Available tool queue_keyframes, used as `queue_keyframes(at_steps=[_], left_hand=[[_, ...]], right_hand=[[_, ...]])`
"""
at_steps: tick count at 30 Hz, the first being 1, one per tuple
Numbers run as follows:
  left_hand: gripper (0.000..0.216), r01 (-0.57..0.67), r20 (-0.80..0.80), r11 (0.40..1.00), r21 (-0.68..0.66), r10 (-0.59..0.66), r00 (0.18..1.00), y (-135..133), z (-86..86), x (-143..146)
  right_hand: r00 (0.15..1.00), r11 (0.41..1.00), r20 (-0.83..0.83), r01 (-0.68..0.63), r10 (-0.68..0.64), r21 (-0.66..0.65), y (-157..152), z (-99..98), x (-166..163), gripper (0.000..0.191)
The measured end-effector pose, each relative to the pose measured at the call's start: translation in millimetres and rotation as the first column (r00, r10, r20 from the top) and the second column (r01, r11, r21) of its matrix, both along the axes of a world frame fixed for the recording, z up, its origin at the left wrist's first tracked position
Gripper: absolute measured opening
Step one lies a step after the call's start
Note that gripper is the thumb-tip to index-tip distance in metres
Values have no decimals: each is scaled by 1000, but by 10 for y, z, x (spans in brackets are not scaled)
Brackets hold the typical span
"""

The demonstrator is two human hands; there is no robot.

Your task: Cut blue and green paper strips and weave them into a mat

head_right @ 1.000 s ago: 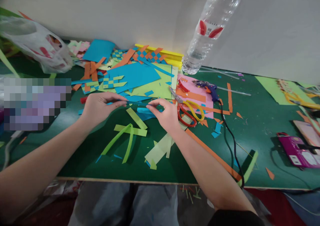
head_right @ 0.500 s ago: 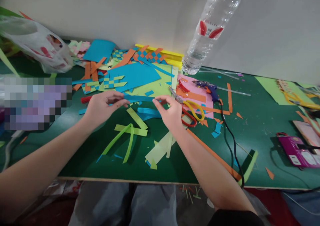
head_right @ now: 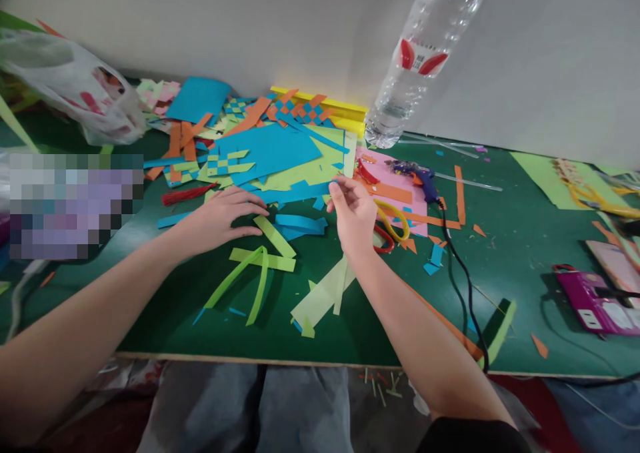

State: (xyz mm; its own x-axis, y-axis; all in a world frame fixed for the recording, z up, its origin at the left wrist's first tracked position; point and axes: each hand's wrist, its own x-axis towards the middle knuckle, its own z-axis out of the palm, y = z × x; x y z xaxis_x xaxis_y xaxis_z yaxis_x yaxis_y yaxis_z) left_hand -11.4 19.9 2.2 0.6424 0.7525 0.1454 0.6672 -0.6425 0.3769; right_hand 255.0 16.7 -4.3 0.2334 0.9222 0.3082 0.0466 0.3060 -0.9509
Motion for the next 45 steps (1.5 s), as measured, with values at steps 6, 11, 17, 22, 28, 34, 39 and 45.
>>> queue_keyframes(at_steps=[6,11,17,22,28,34,39,45], left_hand=[[32,-3,-14,1000,2,3,1000,10,33,6],[26,23,-2,999,-26,-23,1000,28,30,-6],[27,-47,-4,998,36,47,999,5,36,-8],[23,-307,96,951,42,302,949,-75,133,32],[15,-458,416,887,-56,438,797,-103,182,43],[10,-346,709,854,-388,516,480,-47,121,36],[3,-240,714,747,-620,664,221,12,102,45],[10,-84,694,695,-714,719,38,17,151,84]], right_hand=[[985,996,-142,-94,94,9,-7,28,-36,29],[979,998,-195,-62,58,-15,8,36,-38,32],[955,995,-286,-94,84,-21,13,28,-33,26],[888,986,-441,-163,127,-44,30,4,-27,24],[846,971,-504,-231,172,-56,46,1,-2,14],[834,969,-525,-238,169,-66,48,-17,-11,21],[864,962,-468,-256,184,-95,34,-14,-31,32],[903,965,-392,-236,174,-115,5,17,-35,25]])
